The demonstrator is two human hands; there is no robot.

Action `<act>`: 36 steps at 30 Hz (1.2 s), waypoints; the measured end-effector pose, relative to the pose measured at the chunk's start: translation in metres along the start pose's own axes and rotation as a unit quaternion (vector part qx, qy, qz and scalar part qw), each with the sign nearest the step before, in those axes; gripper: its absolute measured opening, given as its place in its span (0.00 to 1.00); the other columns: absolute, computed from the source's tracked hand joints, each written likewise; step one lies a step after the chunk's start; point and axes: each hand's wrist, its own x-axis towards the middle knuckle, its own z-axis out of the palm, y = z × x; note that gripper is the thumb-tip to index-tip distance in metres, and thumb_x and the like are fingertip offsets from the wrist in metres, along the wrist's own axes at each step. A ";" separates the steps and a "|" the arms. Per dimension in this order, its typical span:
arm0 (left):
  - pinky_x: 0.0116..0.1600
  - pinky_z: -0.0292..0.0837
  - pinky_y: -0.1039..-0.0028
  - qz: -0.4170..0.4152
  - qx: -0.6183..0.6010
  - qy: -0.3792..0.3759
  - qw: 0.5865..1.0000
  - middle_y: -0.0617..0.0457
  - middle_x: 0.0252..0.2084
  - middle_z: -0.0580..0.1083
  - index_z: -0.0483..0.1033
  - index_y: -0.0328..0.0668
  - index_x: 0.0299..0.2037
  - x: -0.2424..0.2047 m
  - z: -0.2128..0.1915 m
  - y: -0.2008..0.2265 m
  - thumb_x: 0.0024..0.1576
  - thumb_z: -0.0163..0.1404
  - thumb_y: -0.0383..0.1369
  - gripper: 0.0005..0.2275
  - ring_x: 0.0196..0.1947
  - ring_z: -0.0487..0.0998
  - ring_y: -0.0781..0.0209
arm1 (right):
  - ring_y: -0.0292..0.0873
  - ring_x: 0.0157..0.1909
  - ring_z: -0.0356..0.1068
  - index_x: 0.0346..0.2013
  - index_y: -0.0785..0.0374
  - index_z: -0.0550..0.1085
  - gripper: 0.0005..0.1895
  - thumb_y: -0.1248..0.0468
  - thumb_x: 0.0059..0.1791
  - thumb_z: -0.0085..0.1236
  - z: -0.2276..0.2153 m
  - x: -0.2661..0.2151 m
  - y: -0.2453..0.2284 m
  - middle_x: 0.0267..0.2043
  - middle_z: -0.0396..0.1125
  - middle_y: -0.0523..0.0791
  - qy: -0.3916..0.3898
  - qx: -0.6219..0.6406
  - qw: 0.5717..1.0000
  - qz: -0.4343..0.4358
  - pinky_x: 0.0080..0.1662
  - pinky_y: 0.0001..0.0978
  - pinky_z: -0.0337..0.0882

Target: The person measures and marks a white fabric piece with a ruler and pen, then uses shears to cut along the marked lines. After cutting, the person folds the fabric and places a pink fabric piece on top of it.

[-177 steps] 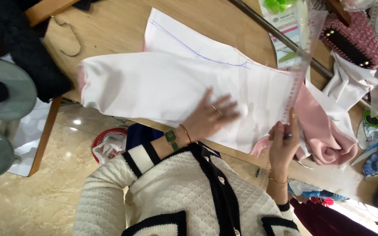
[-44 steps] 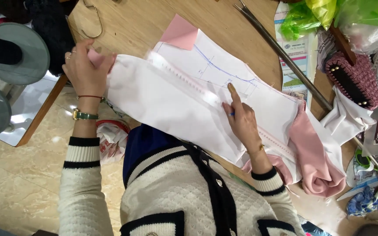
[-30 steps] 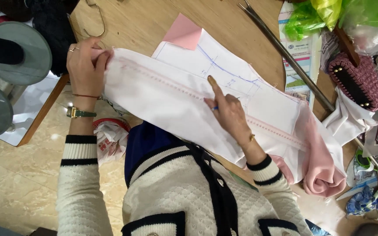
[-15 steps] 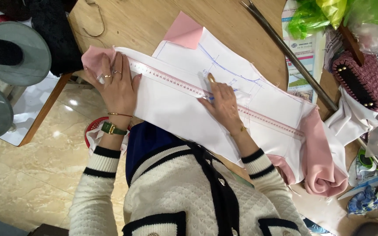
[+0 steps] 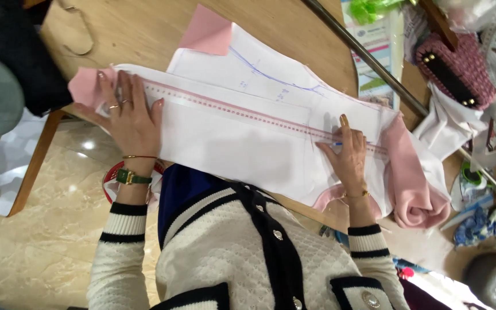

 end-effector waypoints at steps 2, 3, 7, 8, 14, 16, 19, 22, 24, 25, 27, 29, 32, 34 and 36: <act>0.65 0.22 0.30 -0.002 -0.006 -0.011 1.000 0.42 0.67 0.76 0.76 0.41 0.67 -0.007 0.012 -0.001 0.78 0.28 0.57 0.31 0.78 0.54 0.43 | 0.50 0.43 0.68 0.64 0.70 0.68 0.41 0.48 0.45 0.71 -0.007 0.007 -0.001 0.39 0.71 0.48 -0.003 0.009 1.000 -0.003 0.46 0.42 0.69; 0.63 0.24 0.29 -0.009 -0.005 -0.021 1.000 0.40 0.67 0.76 0.76 0.40 0.68 -0.010 0.017 -0.002 0.78 0.30 0.58 0.31 0.77 0.52 0.42 | 0.50 0.43 0.67 0.67 0.70 0.66 0.43 0.48 0.46 0.71 -0.011 0.011 -0.002 0.39 0.71 0.49 -0.005 0.022 1.000 -0.011 0.46 0.42 0.70; 0.68 0.19 0.31 0.004 0.023 -0.010 1.000 0.43 0.67 0.77 0.77 0.42 0.68 -0.006 0.007 0.005 0.80 0.28 0.56 0.30 0.80 0.51 0.45 | 0.49 0.44 0.66 0.66 0.69 0.67 0.44 0.52 0.43 0.75 -0.015 0.015 -0.002 0.38 0.72 0.48 -0.004 0.040 0.999 0.022 0.47 0.39 0.69; 0.67 0.20 0.30 0.003 0.014 -0.013 1.000 0.40 0.67 0.77 0.77 0.39 0.68 -0.006 0.006 0.005 0.81 0.29 0.55 0.30 0.80 0.51 0.43 | 0.51 0.44 0.67 0.66 0.69 0.67 0.43 0.54 0.43 0.75 -0.011 0.014 -0.002 0.38 0.72 0.49 -0.011 0.058 0.998 0.034 0.48 0.41 0.69; 0.57 0.19 0.20 -0.018 -0.122 -0.037 0.992 0.32 0.70 0.69 0.66 0.30 0.70 0.014 -0.025 0.020 0.76 0.31 0.50 0.28 0.73 0.51 0.32 | 0.46 0.43 0.67 0.71 0.68 0.58 0.43 0.54 0.50 0.69 -0.018 0.013 -0.007 0.43 0.68 0.46 -0.090 0.077 0.991 0.067 0.57 0.43 0.63; 0.57 0.21 0.20 -0.012 -0.117 -0.022 0.993 0.29 0.68 0.72 0.72 0.24 0.66 0.014 -0.025 0.022 0.78 0.31 0.50 0.30 0.72 0.52 0.33 | 0.45 0.44 0.69 0.72 0.68 0.58 0.43 0.54 0.50 0.69 -0.019 0.013 -0.007 0.44 0.69 0.47 -0.098 0.081 0.989 0.072 0.58 0.43 0.62; 0.58 0.18 0.23 -0.031 -0.118 -0.028 0.992 0.31 0.69 0.71 0.73 0.24 0.67 0.012 -0.021 0.023 0.78 0.28 0.52 0.33 0.73 0.51 0.36 | 0.47 0.45 0.65 0.71 0.67 0.60 0.41 0.54 0.50 0.68 -0.023 0.017 -0.010 0.44 0.67 0.46 -0.119 0.082 0.986 0.086 0.57 0.43 0.63; 0.59 0.19 0.23 -0.038 -0.084 -0.019 0.996 0.33 0.68 0.73 0.77 0.25 0.65 0.011 -0.021 0.024 0.79 0.27 0.53 0.34 0.74 0.48 0.40 | 0.52 0.52 0.62 0.71 0.67 0.60 0.37 0.54 0.53 0.62 -0.031 0.031 -0.022 0.49 0.66 0.51 -0.110 0.099 0.987 0.068 0.57 0.46 0.63; 0.58 0.19 0.19 -0.099 -0.115 -0.087 0.985 0.41 0.74 0.62 0.67 0.35 0.70 0.014 -0.025 0.026 0.72 0.24 0.54 0.32 0.73 0.47 0.37 | 0.56 0.57 0.60 0.68 0.72 0.62 0.19 0.68 0.62 0.37 -0.041 0.051 -0.040 0.54 0.57 0.56 -0.061 0.154 0.982 0.094 0.61 0.48 0.64; 0.58 0.19 0.19 -0.104 -0.111 -0.086 0.985 0.41 0.74 0.62 0.67 0.35 0.70 0.010 -0.025 0.028 0.72 0.24 0.54 0.32 0.73 0.47 0.37 | 0.56 0.57 0.60 0.68 0.72 0.62 0.19 0.68 0.62 0.37 -0.039 0.062 -0.050 0.54 0.57 0.56 -0.064 0.157 0.981 0.089 0.61 0.48 0.64; 0.60 0.20 0.18 -0.114 -0.107 -0.099 0.983 0.43 0.75 0.57 0.72 0.36 0.68 0.002 -0.024 0.034 0.72 0.24 0.55 0.33 0.75 0.43 0.42 | 0.55 0.60 0.59 0.64 0.70 0.66 0.19 0.68 0.62 0.31 -0.035 0.085 -0.068 0.55 0.56 0.55 0.015 0.217 0.971 0.098 0.62 0.47 0.62; 0.62 0.23 0.18 -0.121 -0.078 -0.145 0.979 0.47 0.77 0.52 0.62 0.43 0.73 -0.008 -0.019 0.034 0.73 0.30 0.55 0.28 0.76 0.43 0.44 | 0.52 0.55 0.61 0.55 0.67 0.71 0.25 0.55 0.62 0.27 -0.024 0.116 -0.095 0.52 0.64 0.51 0.022 0.248 0.964 0.090 0.62 0.46 0.58; 0.64 0.26 0.17 -0.131 -0.040 -0.229 0.964 0.52 0.79 0.43 0.48 0.52 0.78 -0.012 -0.022 0.034 0.73 0.34 0.57 0.29 0.77 0.39 0.48 | 0.46 0.50 0.68 0.46 0.63 0.76 0.31 0.43 0.60 0.30 0.009 0.150 -0.133 0.49 0.70 0.47 -0.035 0.390 0.915 0.101 0.54 0.38 0.62; 0.65 0.26 0.17 -0.136 -0.028 -0.267 0.954 0.54 0.79 0.40 0.44 0.54 0.79 -0.012 -0.023 0.034 0.73 0.32 0.59 0.31 0.77 0.36 0.51 | 0.42 0.50 0.71 0.45 0.62 0.76 0.27 0.43 0.59 0.37 0.033 0.176 -0.162 0.48 0.70 0.46 -0.102 0.493 0.856 0.115 0.46 0.31 0.71; 0.65 0.28 0.18 -0.133 -0.046 -0.226 0.964 0.51 0.79 0.44 0.47 0.53 0.78 -0.013 -0.021 0.034 0.70 0.34 0.60 0.32 0.78 0.40 0.46 | 0.38 0.44 0.69 0.46 0.66 0.74 0.16 0.61 0.61 0.39 0.052 0.206 -0.197 0.39 0.69 0.44 -0.184 0.538 0.822 0.039 0.52 0.28 0.68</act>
